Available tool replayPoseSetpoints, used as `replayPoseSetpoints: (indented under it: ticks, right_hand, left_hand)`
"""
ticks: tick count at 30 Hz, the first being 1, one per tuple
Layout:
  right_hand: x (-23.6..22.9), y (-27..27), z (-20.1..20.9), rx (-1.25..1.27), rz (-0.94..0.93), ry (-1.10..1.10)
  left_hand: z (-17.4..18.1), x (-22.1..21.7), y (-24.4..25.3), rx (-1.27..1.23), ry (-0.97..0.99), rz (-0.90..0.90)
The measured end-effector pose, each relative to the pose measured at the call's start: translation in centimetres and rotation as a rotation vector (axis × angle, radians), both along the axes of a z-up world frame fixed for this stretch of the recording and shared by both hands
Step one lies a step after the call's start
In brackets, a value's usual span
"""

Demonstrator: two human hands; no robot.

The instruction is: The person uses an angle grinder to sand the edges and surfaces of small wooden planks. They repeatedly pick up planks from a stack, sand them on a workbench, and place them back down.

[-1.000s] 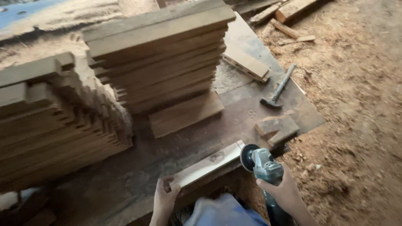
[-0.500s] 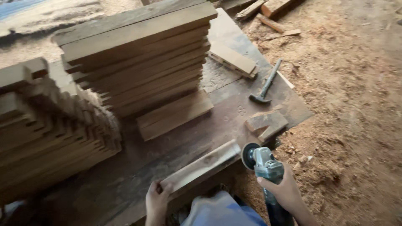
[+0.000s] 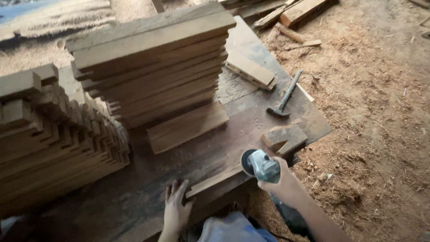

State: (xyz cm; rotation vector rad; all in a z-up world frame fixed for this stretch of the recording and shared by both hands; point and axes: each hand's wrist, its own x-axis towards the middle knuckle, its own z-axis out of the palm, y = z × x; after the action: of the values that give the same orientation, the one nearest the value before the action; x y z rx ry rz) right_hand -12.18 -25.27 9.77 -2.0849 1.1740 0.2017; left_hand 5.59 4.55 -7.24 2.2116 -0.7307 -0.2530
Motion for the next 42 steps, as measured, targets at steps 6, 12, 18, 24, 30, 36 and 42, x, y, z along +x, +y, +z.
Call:
replayPoseSetpoints:
  ticks: [6, 12, 18, 24, 30, 36, 42]
  right_hand:
    - [1.6, 0.2, -0.5, -0.07, 0.032, -0.014]
    - [3.0, 3.3, -1.1, -0.045, 0.091, -0.026]
    - [5.7, 9.2, -0.6, -0.035, 0.217, 0.12]
    - [7.8, 14.0, 0.1, -0.006, 0.32, 0.061]
    - [8.7, 16.4, 0.5, 0.005, 0.374, 0.085]
    - [7.3, 13.7, 0.9, -0.007, 0.236, 0.17]
    - [5.2, 9.5, 0.6, -0.038, 0.086, 0.148]
  left_hand:
    - [0.0, 1.8, 0.3, 0.105, -0.084, -0.179]
    - [-0.3, 1.9, 0.4, 0.19, -0.056, -0.224]
    - [-0.5, 2.9, 1.0, 0.17, -0.12, -0.327]
    - [-0.9, 3.8, 1.8, 0.21, -0.266, -0.39]
    - [-1.1, 4.0, 1.7, 0.224, -0.327, -0.386]
    - [-0.3, 4.0, 1.3, 0.253, -0.202, -0.403]
    - [-0.4, 4.1, 0.9, 0.291, -0.214, -0.418]
